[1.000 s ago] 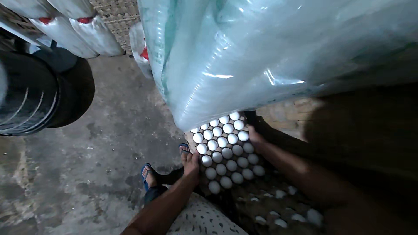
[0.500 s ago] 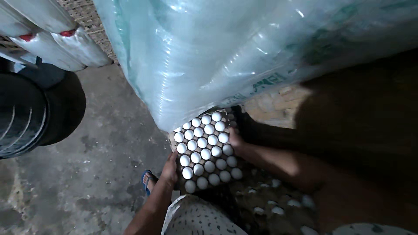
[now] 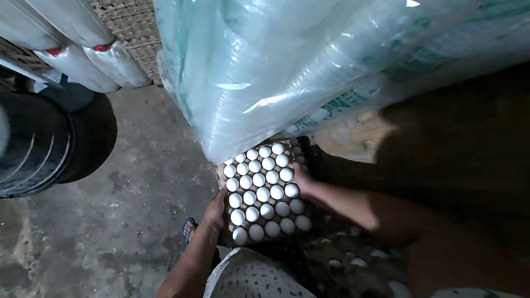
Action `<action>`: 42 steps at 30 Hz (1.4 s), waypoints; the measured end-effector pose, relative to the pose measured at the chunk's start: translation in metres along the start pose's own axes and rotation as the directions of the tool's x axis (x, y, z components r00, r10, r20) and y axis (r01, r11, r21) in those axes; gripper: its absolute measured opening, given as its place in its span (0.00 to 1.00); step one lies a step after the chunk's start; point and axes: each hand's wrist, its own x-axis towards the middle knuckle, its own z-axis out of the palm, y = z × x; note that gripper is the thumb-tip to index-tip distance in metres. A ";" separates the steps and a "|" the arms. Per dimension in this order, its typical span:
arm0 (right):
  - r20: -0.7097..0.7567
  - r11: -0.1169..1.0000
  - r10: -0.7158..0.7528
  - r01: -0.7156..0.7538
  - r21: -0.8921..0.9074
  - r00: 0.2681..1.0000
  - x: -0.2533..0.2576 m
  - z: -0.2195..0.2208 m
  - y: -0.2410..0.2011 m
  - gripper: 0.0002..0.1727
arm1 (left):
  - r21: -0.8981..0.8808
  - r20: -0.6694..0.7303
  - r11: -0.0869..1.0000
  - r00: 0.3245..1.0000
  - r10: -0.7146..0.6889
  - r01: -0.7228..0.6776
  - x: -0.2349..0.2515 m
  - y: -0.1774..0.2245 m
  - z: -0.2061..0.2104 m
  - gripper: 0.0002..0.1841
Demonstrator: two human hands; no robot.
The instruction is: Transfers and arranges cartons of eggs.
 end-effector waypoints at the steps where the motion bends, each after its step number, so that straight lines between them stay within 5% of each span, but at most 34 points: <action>1: -0.005 1.000 0.010 -0.010 0.016 1.000 0.000 0.001 -0.001 0.44 | 0.005 0.001 1.000 1.000 0.001 -0.001 0.001 0.002 -0.002 0.28; 6: 0.026 0.993 0.017 -0.020 0.118 1.000 -0.005 0.015 0.003 0.44 | -0.010 0.013 1.000 1.000 0.001 -0.001 0.015 0.000 -0.017 0.28; 18: 0.115 0.998 0.003 0.003 -0.058 0.993 -0.045 0.081 0.016 0.40 | 0.070 0.091 0.997 0.996 0.012 -0.018 0.024 0.016 -0.101 0.28; 32: 0.063 0.982 0.177 -0.180 0.053 0.982 -0.046 0.211 0.058 0.45 | 0.008 -0.054 0.999 0.998 0.033 -0.033 0.023 -0.035 -0.221 0.25; 37: 0.110 0.987 0.132 -0.141 0.078 0.985 0.008 0.282 0.082 0.45 | -0.086 -0.114 0.996 0.993 -0.004 -0.006 0.059 -0.071 -0.274 0.32; 42: 0.217 0.997 -0.012 -0.004 0.072 0.976 0.138 0.394 0.140 0.38 | -0.087 -0.252 0.994 0.964 -0.080 0.060 0.176 -0.139 -0.344 0.40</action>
